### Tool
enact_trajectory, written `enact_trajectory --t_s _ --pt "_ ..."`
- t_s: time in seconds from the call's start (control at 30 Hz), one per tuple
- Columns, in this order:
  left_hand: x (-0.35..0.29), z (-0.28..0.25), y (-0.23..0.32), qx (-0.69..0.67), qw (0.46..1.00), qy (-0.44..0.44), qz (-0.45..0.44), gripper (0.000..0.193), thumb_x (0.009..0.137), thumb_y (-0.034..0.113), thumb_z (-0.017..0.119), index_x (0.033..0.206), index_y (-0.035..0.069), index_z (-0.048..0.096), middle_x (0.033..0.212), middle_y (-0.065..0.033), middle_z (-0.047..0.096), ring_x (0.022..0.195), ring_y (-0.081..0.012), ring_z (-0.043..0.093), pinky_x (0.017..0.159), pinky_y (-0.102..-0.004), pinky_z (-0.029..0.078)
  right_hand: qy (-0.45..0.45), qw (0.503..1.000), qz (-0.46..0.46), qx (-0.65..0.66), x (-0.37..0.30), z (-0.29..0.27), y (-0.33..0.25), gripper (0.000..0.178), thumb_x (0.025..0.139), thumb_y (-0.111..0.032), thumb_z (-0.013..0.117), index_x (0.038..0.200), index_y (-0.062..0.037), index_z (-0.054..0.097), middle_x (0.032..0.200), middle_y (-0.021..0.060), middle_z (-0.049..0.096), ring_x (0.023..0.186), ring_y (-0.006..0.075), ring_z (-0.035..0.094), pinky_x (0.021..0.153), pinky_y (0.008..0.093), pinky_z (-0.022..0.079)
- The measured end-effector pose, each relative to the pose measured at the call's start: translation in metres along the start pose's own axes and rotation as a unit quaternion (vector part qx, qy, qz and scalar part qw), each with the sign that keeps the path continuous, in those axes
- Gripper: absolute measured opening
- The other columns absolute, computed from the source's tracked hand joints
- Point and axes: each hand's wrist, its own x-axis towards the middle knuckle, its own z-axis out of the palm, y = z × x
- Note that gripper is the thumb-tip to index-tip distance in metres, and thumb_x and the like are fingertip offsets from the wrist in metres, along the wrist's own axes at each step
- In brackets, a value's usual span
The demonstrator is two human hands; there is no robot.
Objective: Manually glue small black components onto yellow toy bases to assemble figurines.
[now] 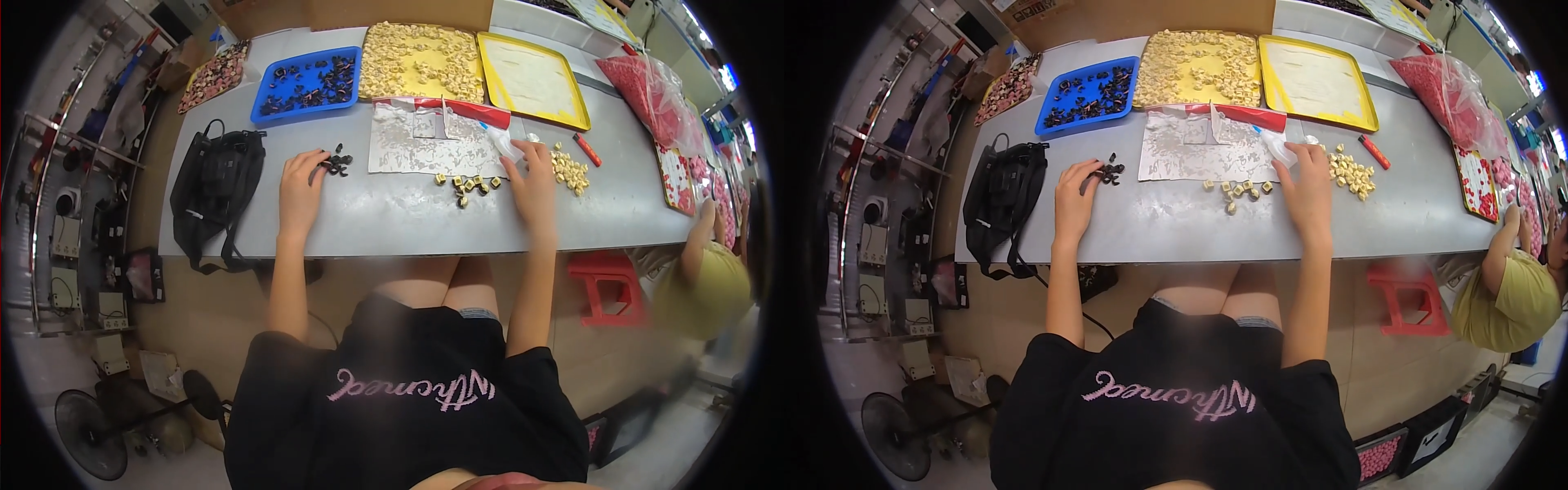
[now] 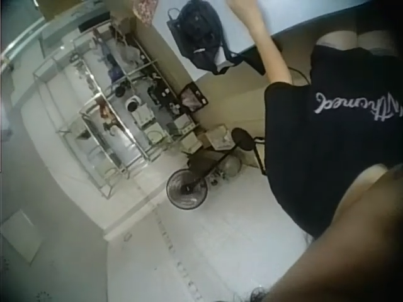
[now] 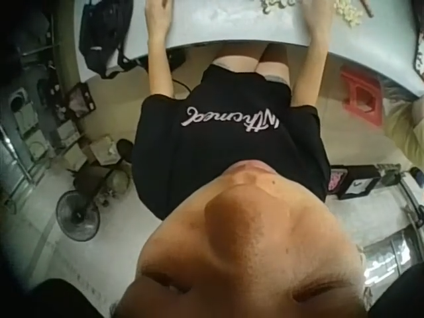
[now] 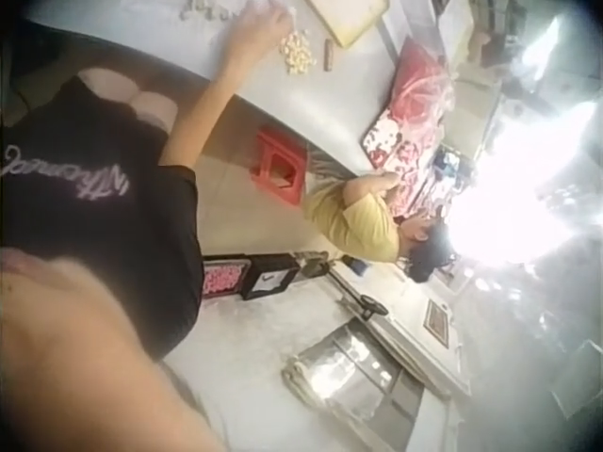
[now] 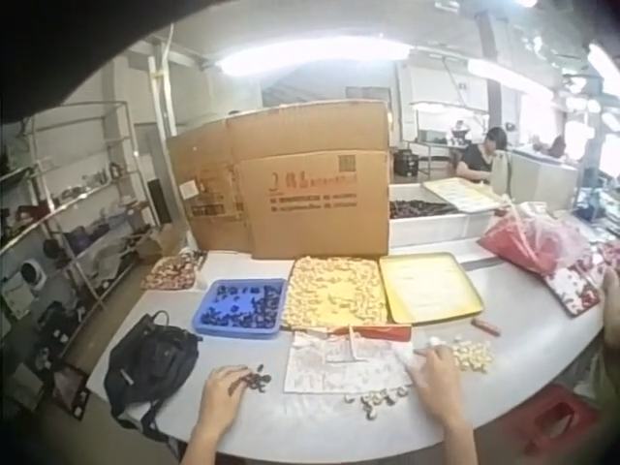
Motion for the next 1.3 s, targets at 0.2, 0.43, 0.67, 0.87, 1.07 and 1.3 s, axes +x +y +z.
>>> enact_trajectory --t_s 0.2,0.43,0.67,0.87,1.07,1.3 --pt "0.002 0.002 0.0 -0.11 0.993 0.021 -0.044 0.02 0.079 0.002 0.068 0.099 -0.001 0.066 0.105 -0.0128 0.063 0.086 -0.0259 0.065 0.076 -0.0314 0.053 -0.009 0.995 -0.024 -0.092 0.011 0.004 0.0 0.032 0.08 -0.017 0.07 0.108 -0.004 0.061 0.101 0.0142 0.058 0.099 0.0321 0.053 0.087 0.0388 0.043" --pt "-0.002 -0.001 -0.011 -0.139 0.985 0.069 -0.076 0.016 0.076 0.0 0.071 0.092 -0.004 0.068 0.103 -0.0128 0.064 0.082 -0.0228 0.067 0.074 -0.0292 0.054 -0.022 0.999 -0.023 -0.029 0.019 0.002 0.009 0.036 0.076 -0.014 0.073 0.108 -0.0046 0.061 0.099 0.0134 0.06 0.094 0.0302 0.055 0.081 0.0363 0.045" --pt "-0.012 -0.008 -0.011 -0.118 0.987 0.054 -0.09 0.012 0.079 -0.001 0.067 0.09 -0.002 0.068 0.097 -0.0129 0.065 0.079 -0.0219 0.066 0.071 -0.0276 0.052 0.062 0.993 0.028 0.092 0.018 -0.001 0.005 0.036 0.074 -0.01 0.074 0.107 -0.0032 0.061 0.098 0.0119 0.061 0.089 0.0262 0.057 0.073 0.0329 0.045" --pt "-0.008 -0.015 0.002 -0.083 0.991 0.034 -0.095 0.01 0.077 -0.001 0.065 0.087 -0.002 0.064 0.087 -0.012 0.064 0.077 -0.0225 0.064 0.071 -0.0301 0.05 0.087 0.988 0.018 0.125 0.013 0.001 0.012 0.039 0.073 -0.01 0.076 0.109 -0.0038 0.062 0.1 0.0098 0.062 0.084 0.0223 0.057 0.071 0.0309 0.045" --pt "0.0 -0.013 -0.006 -0.078 0.993 0.067 -0.052 0.012 0.076 -0.002 0.064 0.087 -0.001 0.065 0.086 -0.0125 0.065 0.08 -0.0259 0.064 0.074 -0.0313 0.049 0.082 0.968 0.032 0.234 0.011 0.011 0.027 0.039 0.076 -0.007 0.074 0.112 -0.0005 0.059 0.107 0.009 0.06 0.092 0.0182 0.059 0.079 0.0285 0.047" --pt "0.027 -0.001 0.036 -0.284 0.955 0.015 -0.078 0.011 0.08 -0.003 0.065 0.09 -0.003 0.067 0.093 -0.0104 0.066 0.085 -0.0155 0.065 0.074 -0.027 0.055 0.039 0.874 0.135 0.465 0.023 -0.002 0.013 0.034 0.087 -0.01 0.066 0.115 0.0029 0.054 0.108 0.0116 0.061 0.1 0.0178 0.06 0.085 0.0286 0.051"
